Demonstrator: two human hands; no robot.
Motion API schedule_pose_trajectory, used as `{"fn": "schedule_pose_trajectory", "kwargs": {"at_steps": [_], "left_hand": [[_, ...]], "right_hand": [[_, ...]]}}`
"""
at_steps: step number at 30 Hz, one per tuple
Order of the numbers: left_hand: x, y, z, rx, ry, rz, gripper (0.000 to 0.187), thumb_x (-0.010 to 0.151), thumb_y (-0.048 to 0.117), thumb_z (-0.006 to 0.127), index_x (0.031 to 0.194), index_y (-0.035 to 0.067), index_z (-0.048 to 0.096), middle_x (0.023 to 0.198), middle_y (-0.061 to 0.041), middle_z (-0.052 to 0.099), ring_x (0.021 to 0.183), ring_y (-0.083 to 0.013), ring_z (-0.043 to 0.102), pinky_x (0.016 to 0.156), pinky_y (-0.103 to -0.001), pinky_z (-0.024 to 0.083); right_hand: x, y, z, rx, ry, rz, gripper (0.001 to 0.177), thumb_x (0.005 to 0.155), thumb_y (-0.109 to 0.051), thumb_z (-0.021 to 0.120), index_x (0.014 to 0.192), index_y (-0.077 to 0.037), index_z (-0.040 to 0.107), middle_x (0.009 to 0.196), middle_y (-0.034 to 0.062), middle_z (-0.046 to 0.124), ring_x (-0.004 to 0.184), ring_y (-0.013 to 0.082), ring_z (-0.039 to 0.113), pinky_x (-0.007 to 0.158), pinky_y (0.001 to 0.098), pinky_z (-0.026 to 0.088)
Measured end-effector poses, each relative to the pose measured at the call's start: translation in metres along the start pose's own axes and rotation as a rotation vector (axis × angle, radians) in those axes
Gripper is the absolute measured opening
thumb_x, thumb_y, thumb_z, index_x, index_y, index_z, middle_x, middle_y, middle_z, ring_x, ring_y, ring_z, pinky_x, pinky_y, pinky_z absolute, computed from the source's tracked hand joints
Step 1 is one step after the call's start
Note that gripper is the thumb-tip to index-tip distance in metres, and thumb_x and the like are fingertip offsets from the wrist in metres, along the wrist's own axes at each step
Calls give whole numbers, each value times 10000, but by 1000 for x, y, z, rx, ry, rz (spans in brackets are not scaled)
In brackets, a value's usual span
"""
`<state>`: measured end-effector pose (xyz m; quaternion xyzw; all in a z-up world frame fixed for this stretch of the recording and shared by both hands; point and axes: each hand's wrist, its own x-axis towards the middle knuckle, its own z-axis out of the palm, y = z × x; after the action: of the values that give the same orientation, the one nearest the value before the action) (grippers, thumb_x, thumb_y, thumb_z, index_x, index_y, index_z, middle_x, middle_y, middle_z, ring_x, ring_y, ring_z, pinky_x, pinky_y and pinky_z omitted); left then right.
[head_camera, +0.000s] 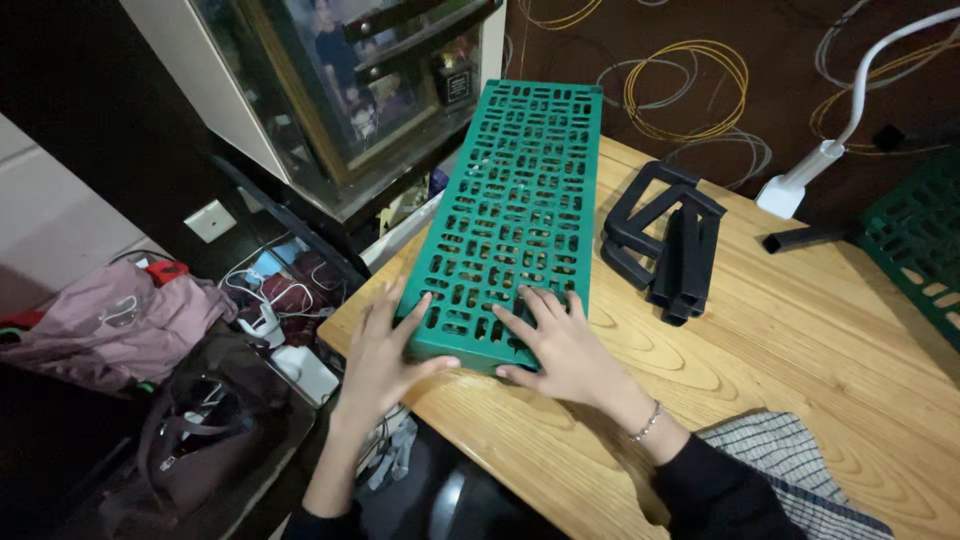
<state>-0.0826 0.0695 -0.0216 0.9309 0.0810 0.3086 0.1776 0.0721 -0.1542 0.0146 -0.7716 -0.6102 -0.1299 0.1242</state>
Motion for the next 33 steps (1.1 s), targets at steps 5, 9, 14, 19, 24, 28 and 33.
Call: {"fn": "schedule_pose_trajectory", "kwargs": {"at_steps": [5,9,14,19,24,28,33], "left_hand": [[14,29,16,23,17,129,627,858,496,744,1332,92,674,1505,-193,508,1430,-379,446,1189,-576,255],[30,41,37,11,37,219,487,961,455,647,1320,128,681,1456,-158,587,1402,-349,501,1168,-580,305],[35,42,52,93,67,198,385,1007,396,566,1317,213,701,1406,-133,630,1331,-335,563,1119,-583,350],[33,40,53,98,53,184,377,1007,383,567,1308,201,702,1400,-139,629,1331,-342,561,1122,-581,356],[33,41,55,78,52,168,336,1009,371,566,1231,168,717,1392,-137,637,1334,-345,566,1120,-589,357],[33,40,57,72,62,158,328,998,374,575,1185,145,718,1376,-131,647,1322,-339,575,1115,-589,362],[32,35,63,91,70,183,327,985,362,582,1193,151,720,1363,-135,655,1299,-342,583,1104,-572,368]], "right_hand": [[-2,11,-7,127,-18,3,790,788,-641,718,1402,-160,588,1410,239,505,1268,377,488,1029,517,339],[-3,14,2,123,47,-11,780,779,-624,747,1358,-120,607,1402,240,506,1250,377,483,1048,523,328],[-3,20,12,136,45,5,759,746,-556,796,1325,-100,617,1423,219,503,1288,370,468,1057,520,315],[-3,21,13,162,25,23,767,730,-537,815,1330,-105,613,1402,213,510,1274,363,467,1044,508,320],[-4,20,13,160,11,41,788,720,-528,812,1355,-108,604,1388,210,509,1245,359,475,1024,494,336],[-5,21,17,132,44,16,789,729,-531,813,1362,-109,606,1394,216,507,1251,366,474,1045,508,325],[-7,21,22,153,40,40,771,749,-547,803,1355,-115,601,1428,218,497,1287,363,478,1079,501,320]]}}
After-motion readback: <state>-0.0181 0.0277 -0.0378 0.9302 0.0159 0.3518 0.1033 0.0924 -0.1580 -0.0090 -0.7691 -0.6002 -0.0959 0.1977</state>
